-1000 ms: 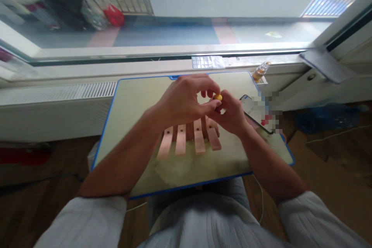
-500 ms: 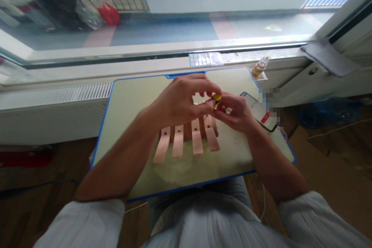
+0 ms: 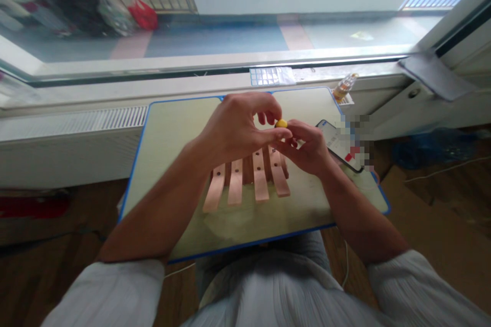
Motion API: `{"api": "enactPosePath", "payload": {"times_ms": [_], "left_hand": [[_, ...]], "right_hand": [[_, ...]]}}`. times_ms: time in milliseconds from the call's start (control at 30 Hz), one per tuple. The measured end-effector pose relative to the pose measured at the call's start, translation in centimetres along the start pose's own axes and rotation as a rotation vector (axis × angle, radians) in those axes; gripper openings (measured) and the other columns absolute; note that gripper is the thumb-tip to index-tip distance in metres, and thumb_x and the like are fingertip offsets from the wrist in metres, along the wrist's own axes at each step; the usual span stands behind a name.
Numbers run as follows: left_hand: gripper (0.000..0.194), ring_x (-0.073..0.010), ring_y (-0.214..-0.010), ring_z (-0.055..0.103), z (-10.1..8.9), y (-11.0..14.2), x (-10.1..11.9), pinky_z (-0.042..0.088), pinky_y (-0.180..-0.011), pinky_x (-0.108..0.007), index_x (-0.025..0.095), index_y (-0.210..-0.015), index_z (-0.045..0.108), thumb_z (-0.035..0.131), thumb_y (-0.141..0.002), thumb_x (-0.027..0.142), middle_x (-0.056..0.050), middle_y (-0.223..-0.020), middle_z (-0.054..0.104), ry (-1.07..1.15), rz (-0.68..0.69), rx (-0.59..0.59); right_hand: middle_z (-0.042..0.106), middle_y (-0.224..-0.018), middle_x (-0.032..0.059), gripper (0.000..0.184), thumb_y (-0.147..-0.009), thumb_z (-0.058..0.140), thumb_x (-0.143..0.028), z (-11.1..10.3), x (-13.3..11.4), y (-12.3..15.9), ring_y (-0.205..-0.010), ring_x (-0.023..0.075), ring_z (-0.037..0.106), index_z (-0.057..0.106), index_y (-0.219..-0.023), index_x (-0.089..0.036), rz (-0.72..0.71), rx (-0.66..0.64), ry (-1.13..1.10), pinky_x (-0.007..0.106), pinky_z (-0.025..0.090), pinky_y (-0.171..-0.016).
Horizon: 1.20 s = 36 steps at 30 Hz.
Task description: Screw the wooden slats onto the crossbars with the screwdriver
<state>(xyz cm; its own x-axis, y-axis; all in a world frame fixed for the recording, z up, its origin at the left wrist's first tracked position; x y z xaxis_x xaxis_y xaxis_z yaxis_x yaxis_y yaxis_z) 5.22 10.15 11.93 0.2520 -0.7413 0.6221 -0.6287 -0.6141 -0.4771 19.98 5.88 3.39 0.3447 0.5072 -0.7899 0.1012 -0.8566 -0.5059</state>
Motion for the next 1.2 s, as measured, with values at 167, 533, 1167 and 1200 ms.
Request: {"api": "enactPosePath", "payload": {"times_ms": [167, 533, 1167, 1200], "left_hand": [[0.010, -0.0178, -0.085, 0.074, 0.2, 0.0, -0.1, 0.058, -0.077, -0.037, 0.023, -0.101, 0.084, 0.086, -0.093, 0.029, -0.002, -0.093, 0.082, 0.016, -0.013, -0.016], [0.026, -0.0195, -0.102, 0.077, 0.8, 0.2, 0.4, 0.062, -0.094, -0.036, 0.024, -0.118, 0.088, 0.071, -0.098, 0.026, -0.005, -0.112, 0.083, 0.003, 0.053, -0.112], [0.013, -0.0186, -0.094, 0.077, 0.7, 0.1, 0.9, 0.061, -0.087, -0.035, 0.020, -0.106, 0.087, 0.081, -0.096, 0.023, -0.005, -0.104, 0.083, 0.085, 0.112, -0.035], [0.014, -0.0194, -0.098, 0.078, 0.7, 0.2, 0.9, 0.062, -0.090, -0.036, 0.020, -0.108, 0.087, 0.080, -0.096, 0.022, -0.006, -0.106, 0.083, 0.083, 0.126, -0.040]], "right_hand": [[0.077, -0.102, 0.0048, 0.022, -0.094, 0.090, -0.041, -0.6, -0.4, -0.2, -0.071, 0.0129, 0.059, 0.083, -0.105, -0.023, 0.038, 0.007, -0.097, 0.029, 0.051, -0.061], [0.075, -0.095, 0.0022, 0.023, -0.096, 0.089, -0.039, 0.0, 0.8, 0.2, -0.068, 0.0130, 0.060, 0.076, -0.107, -0.023, 0.068, -0.002, -0.187, 0.030, 0.050, -0.060], [0.072, -0.108, 0.0043, 0.024, -0.098, 0.090, -0.040, 0.4, 1.4, 0.4, -0.074, 0.0127, 0.062, 0.081, -0.116, -0.026, 0.111, -0.019, -0.307, 0.030, 0.049, -0.063], [0.071, -0.110, 0.0053, 0.020, -0.099, 0.090, -0.040, 0.3, 1.3, 0.4, -0.075, 0.0131, 0.062, 0.083, -0.112, -0.025, 0.104, -0.025, -0.306, 0.030, 0.050, -0.065]]}}
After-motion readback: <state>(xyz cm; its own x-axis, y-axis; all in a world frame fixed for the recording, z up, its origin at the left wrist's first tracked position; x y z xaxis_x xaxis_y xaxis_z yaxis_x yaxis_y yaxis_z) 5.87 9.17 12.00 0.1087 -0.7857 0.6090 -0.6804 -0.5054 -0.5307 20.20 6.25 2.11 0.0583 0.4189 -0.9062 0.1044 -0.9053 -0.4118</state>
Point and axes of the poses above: each hand's wrist, its own y-axis away from the middle knuckle, its own z-axis out of the palm, x = y × z, the point moved 9 cm from there along -y, towards the middle knuckle
